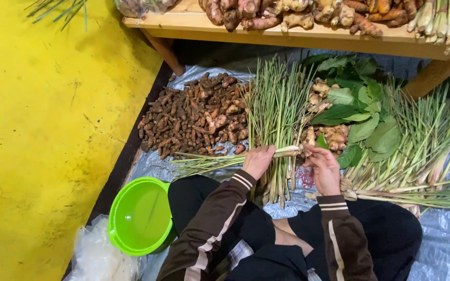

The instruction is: Sorting and arranging lemongrass stalks while sitting on the floor next to piles of ginger and leaves.

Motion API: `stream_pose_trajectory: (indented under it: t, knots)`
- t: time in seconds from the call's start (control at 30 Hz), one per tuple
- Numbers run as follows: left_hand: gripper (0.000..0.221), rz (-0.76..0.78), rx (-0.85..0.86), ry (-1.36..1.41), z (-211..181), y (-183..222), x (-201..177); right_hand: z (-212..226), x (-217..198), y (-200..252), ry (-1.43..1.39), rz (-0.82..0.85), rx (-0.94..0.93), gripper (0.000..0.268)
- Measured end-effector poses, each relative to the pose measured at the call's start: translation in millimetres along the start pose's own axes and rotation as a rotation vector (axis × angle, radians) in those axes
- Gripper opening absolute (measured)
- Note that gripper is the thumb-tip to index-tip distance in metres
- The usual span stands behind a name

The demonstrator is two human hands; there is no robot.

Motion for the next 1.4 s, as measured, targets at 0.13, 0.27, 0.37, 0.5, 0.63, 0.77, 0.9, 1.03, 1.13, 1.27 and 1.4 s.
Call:
stream_pose_trajectory:
  t: [0.13, 0.27, 0.37, 0.5, 0.63, 0.77, 0.9, 1.03, 1.13, 1.27, 1.4]
  knots:
    - [0.008, 0.024, -0.032, 0.05, -0.9, -5.1, 0.0, 7.6, 5.1, -13.9, 0.148, -0.082, -0.037, 0.021]
    - [0.006, 0.05, -0.026, 0.034, -8.7, -7.4, -2.9, 23.8, 24.0, -11.6, 0.543, -0.011, 0.004, 0.05]
    - [0.007, 0.071, -0.026, 0.017, -11.1, -9.5, -6.3, 31.8, 36.6, -14.5, 0.728, 0.051, 0.014, 0.072]
    - [0.018, 0.102, -0.023, 0.082, -11.1, -11.3, -13.1, 26.9, 36.4, -25.6, 0.979, 0.126, 0.05, 0.087]
    - [0.022, 0.102, -0.002, 0.139, -20.8, -15.9, -24.2, 12.1, 49.4, -22.2, 0.895, 0.15, 0.061, 0.089]
    - [0.028, 0.058, -0.009, 0.167, -16.5, -20.7, -9.6, -8.7, 46.3, -29.2, 0.459, 0.074, 0.123, 0.07]
    - [0.045, 0.059, -0.02, 0.216, 1.2, -22.1, 6.5, -15.6, 54.1, -20.3, 0.188, 0.065, 0.083, 0.072]
    - [0.023, -0.022, -0.065, 0.25, -12.7, -36.5, -44.2, -1.9, 80.6, 10.8, 0.144, 0.039, 0.063, 0.072]
    - [0.019, -0.036, -0.09, 0.246, -7.4, -41.2, -36.7, -11.4, 75.4, 24.1, 0.293, -0.004, 0.005, 0.016]
    - [0.019, -0.069, -0.099, 0.197, 4.2, -44.5, -21.7, 17.4, 99.4, 38.2, 0.605, 0.284, -0.315, 0.026]
    - [0.016, -0.169, -0.127, 0.212, 9.7, -49.0, -33.1, -14.5, 69.2, 22.3, -0.061, 0.239, -0.209, 0.027]
Point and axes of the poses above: each hand's wrist, its own y-axis away from the middle knuckle, its own x-axis out of the palm, z = x × y, the point moved 6 cm from there along -y, towards the middle knuckle, and after that the axes turned 10 degrees about y, right-handed, at the moved point
